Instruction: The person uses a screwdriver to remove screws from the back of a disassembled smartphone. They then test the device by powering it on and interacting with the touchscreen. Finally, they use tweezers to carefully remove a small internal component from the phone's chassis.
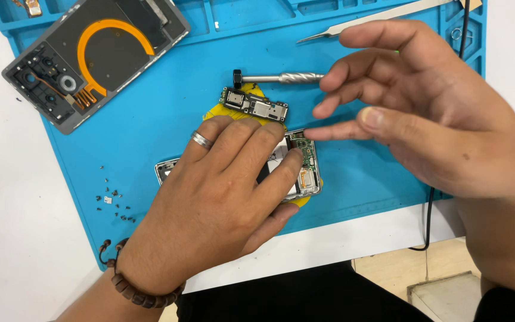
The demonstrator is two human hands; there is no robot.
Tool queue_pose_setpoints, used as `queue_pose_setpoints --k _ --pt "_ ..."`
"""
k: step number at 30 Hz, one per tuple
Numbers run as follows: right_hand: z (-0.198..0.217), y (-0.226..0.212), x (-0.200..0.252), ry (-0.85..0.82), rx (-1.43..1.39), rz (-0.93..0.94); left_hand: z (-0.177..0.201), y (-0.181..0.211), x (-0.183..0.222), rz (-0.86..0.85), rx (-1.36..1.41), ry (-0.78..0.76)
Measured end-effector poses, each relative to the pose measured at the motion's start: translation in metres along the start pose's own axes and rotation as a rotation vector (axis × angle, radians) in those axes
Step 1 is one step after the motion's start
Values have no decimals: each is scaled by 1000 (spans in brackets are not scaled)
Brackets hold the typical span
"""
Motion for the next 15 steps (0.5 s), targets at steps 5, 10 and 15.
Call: queue_pose_setpoints --k 5,10,15 --pt "8 1 2 -18 -313 -82 -3 0 2 13 -6 -12" --pt "9 -1 3 -34 -383 -68 -4 1 3 16 -25 1" --pt "7 -3 3 -30 -422 -73 -4 1 3 41 -35 -10"
Point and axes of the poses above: each hand's wrist, its own x-axis away from the middle knuckle, its own z-axis out of the back of the hand, y = z × x, the point moved 2 cm from there along -x, towards the middle knuckle, and after that the axes turned 6 degrees about -y, right-handed, at the moved point
